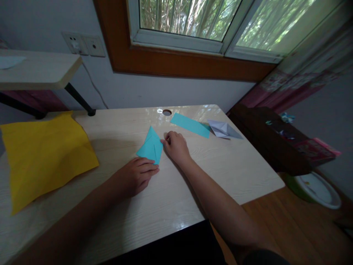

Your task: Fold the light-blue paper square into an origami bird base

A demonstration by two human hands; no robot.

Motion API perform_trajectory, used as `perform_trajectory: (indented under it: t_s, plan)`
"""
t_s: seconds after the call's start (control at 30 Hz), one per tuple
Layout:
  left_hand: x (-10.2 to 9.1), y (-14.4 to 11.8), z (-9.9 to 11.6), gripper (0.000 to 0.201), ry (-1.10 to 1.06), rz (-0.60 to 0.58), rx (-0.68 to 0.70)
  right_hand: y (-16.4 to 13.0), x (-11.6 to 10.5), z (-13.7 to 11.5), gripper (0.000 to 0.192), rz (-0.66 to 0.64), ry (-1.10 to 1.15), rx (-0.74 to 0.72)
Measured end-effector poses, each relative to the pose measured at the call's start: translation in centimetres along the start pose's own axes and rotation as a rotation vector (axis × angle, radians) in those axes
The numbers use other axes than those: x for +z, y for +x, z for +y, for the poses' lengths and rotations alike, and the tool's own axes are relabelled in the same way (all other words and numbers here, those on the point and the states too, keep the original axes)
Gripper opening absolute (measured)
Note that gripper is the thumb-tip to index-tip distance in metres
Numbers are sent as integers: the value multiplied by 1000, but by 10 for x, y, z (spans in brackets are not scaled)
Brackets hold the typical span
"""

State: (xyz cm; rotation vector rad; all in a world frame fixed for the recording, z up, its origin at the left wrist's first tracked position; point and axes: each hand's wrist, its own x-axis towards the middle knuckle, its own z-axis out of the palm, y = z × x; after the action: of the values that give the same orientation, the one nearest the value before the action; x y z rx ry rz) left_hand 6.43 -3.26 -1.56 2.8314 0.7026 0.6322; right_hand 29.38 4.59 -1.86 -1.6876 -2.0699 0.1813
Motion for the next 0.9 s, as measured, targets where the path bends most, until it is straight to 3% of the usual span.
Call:
perform_trajectory:
  t_s: [0.23,0.43,0.9]
  plan:
    - [-1,-1,-1,42,-5,-21,2,2,-3,10,15,55,253,-70]
    - [-1,0,-1,42,-9,-21,2,-5,-9,7,31,-135,164,-316]
    - [-11,0,5,38,-79,-53,1,-1,-1,6,15,-68,63,-155]
